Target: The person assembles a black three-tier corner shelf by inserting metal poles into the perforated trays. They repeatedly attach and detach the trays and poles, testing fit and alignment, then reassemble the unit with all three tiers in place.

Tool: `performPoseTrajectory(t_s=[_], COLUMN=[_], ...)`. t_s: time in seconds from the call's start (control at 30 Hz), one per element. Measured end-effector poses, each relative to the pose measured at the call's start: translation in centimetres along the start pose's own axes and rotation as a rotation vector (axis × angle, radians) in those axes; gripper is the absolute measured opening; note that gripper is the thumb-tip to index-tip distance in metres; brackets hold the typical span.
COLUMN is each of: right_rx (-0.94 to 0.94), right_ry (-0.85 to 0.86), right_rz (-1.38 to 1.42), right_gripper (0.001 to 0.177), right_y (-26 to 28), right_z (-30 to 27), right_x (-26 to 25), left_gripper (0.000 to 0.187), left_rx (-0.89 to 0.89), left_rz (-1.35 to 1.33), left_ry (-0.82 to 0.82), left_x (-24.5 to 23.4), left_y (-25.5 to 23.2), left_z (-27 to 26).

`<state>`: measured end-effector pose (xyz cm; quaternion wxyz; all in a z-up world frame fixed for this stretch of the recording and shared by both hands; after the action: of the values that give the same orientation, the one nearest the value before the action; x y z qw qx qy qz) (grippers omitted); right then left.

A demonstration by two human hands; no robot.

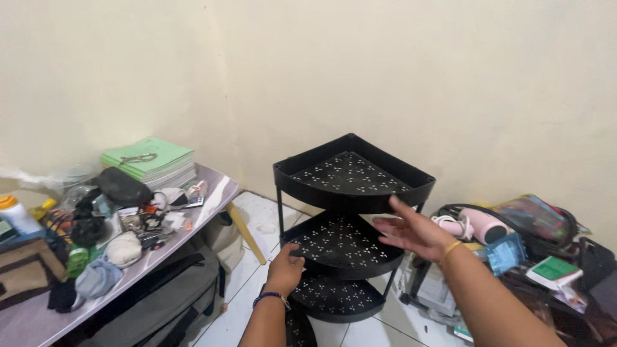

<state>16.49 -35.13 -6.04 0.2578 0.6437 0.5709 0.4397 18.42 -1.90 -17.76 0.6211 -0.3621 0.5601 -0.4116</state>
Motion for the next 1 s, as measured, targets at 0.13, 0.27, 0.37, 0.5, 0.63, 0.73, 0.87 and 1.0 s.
performPoseTrajectory(t_s=[0.13, 0.27, 0.37, 0.5, 0.63, 0.73, 0.87, 1.0], right_rx=[0.132, 0.087, -0.231, -0.68, -0.529, -0.543, -0.54, -0.361], right_ry=[-0.123, -0.607, -0.659, -0.75, -0.707, -0.593, -0.423, -0.421], right_rz=[-0.469, -1.028, -0.684, -0.759, -0.721, -0.737, -0.455, -0.289], right_gripper=[0.045, 0.039, 0.04, 0.029, 0.027, 0.027, 0.034, 0.055], right_y=[-1.9, -3.5, -5.8, -7.1, -7.9, -7.9, -9.6, -11.3], right_z=[2.6, 7.1, 9.8, 8.5, 7.1, 7.0, 8.4, 10.7], right_x=[-8.7, -15.3, -15.0, -12.1, -9.9, -7.0, -3.7, -2.9], left_gripper=[0.04, 0.042, 0.044, 0.052, 0.066, 0.082, 0.093, 0.082], left_rx=[0.17, 0.259, 0.289, 0.324, 0.419, 0.405, 0.222, 0.069], left_rz=[0.108, 0.155, 0.257, 0.358, 0.38, 0.507, 0.559, 0.588], left_ry=[0.033, 0.166, 0.274, 0.341, 0.308, 0.332, 0.375, 0.476], left_x=[2.5, 6.7, 9.2, 12.0, 15.4, 18.0, 19.1, 18.8], left_y=[-3.2, -6.1, -7.2, -6.8, -6.9, -7.2, -7.5, -7.3], left_z=[-0.4, -1.9, -2.2, -2.4, -2.0, -1.5, -0.3, 0.0])
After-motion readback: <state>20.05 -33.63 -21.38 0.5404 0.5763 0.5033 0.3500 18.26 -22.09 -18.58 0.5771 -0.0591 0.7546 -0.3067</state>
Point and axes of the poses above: each hand's wrist, its own z-axis towards the middle knuckle, its own x-axis out of the palm, y = z × x, the point moved 6 cm from there along z, towards the middle knuckle, and after that the axes turned 11 degrees about x, right-handed, at the moved point
